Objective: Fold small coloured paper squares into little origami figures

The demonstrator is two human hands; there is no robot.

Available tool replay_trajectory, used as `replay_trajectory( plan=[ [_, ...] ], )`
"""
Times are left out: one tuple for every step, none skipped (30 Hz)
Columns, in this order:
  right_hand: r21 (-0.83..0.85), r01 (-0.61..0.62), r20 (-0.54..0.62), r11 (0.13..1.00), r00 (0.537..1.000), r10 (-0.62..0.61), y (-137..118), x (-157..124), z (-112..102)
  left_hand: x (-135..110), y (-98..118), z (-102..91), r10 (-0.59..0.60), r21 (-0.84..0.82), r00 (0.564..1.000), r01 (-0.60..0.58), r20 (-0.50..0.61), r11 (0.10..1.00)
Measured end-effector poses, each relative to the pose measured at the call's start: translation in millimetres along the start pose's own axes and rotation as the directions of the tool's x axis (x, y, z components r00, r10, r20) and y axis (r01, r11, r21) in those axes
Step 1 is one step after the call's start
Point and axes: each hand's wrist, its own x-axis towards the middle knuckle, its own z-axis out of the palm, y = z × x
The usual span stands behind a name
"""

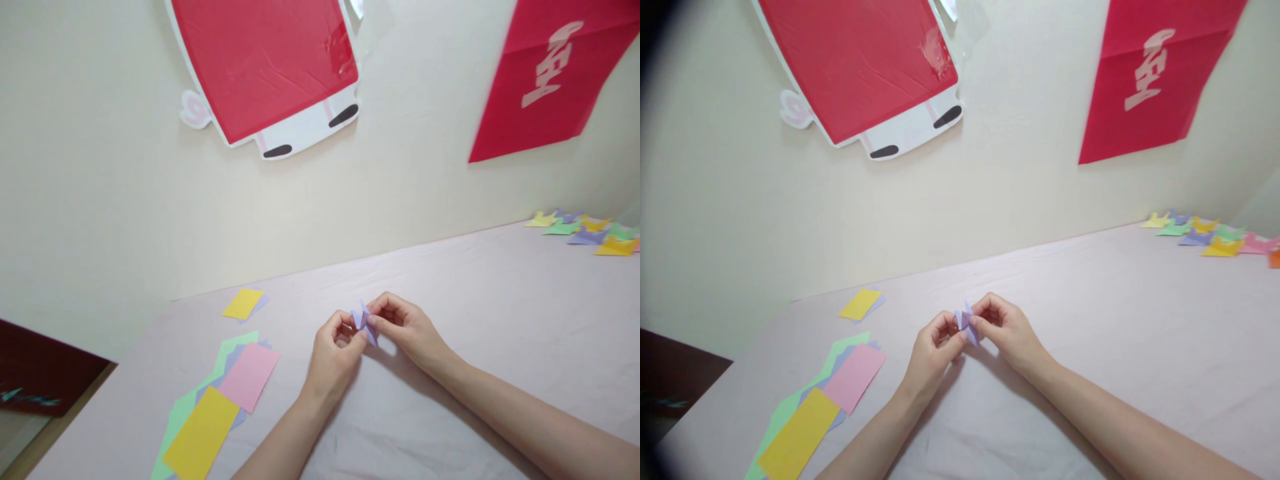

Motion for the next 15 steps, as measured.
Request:
replay_trajectory(
  plan=[
    [0.002,0.002,0.0,1.0,1.0,-0.002,0.2,0.1,0.2,-0.1,-0.3,1.1,0.005,0.011,1.0,-0.005,-0.01,1.0],
    [0.006,0.003,0.001,1.0,1.0,-0.003,0.4,0.0,0.4,-0.2,-0.9,2.0,0.01,0.019,1.0,-0.009,-0.021,1.0],
    [0.011,0.003,0.0,1.0,1.0,-0.003,0.6,0.0,0.7,-0.2,-2.0,2.6,0.013,0.025,0.999,-0.013,-0.03,1.0],
    [0.017,0.002,-0.004,1.0,1.0,-0.002,0.6,0.0,1.1,-0.2,-3.2,2.9,0.017,0.029,0.999,-0.016,-0.038,0.999],
    [0.025,0.002,-0.014,1.0,1.0,-0.001,0.5,0.1,1.4,-0.2,-4.5,2.9,0.021,0.033,0.999,-0.019,-0.044,0.999],
    [0.033,0.0,-0.028,0.999,1.0,0.0,0.2,0.3,1.6,-0.3,-5.7,2.7,0.024,0.035,0.998,-0.022,-0.052,0.999],
    [0.041,0.001,-0.044,0.999,0.999,0.001,-0.1,0.6,1.8,-0.4,-6.9,2.3,0.027,0.037,0.998,-0.025,-0.059,0.999],
    [0.05,0.002,-0.059,0.999,0.998,0.001,-0.4,1.0,1.9,-0.5,-7.9,1.8,0.029,0.038,0.997,-0.027,-0.067,0.999],
    [0.062,0.001,-0.067,0.998,0.998,0.003,-0.6,1.3,1.9,-0.5,-8.7,1.2,0.031,0.039,0.997,-0.028,-0.074,0.999],
    [0.073,-0.001,-0.07,0.997,0.997,0.006,-0.6,1.7,1.9,-0.6,-9.4,0.7,0.033,0.04,0.996,-0.029,-0.081,0.999],
    [0.085,-0.006,-0.067,0.996,0.998,0.011,-0.5,1.9,1.7,-0.5,-9.8,0.2,0.034,0.042,0.996,-0.03,-0.088,0.999],
    [0.095,-0.012,-0.059,0.995,0.998,0.017,-0.2,2.1,1.5,-0.4,-10.0,-0.2,0.035,0.043,0.995,-0.031,-0.095,0.999],
    [0.101,-0.018,-0.049,0.995,0.999,0.023,0.2,2.1,1.4,-0.1,-10.0,-0.5,0.036,0.044,0.994,-0.031,-0.1,0.999],
    [0.103,-0.024,-0.039,0.994,0.999,0.028,0.7,2.0,1.3,0.3,-9.9,-0.7,0.036,0.044,0.994,-0.032,-0.105,0.999],
    [0.096,-0.03,-0.03,0.995,0.999,0.033,1.0,1.7,1.3,0.7,-9.7,-0.8,0.037,0.045,0.993,-0.032,-0.109,0.998]
  ],
)
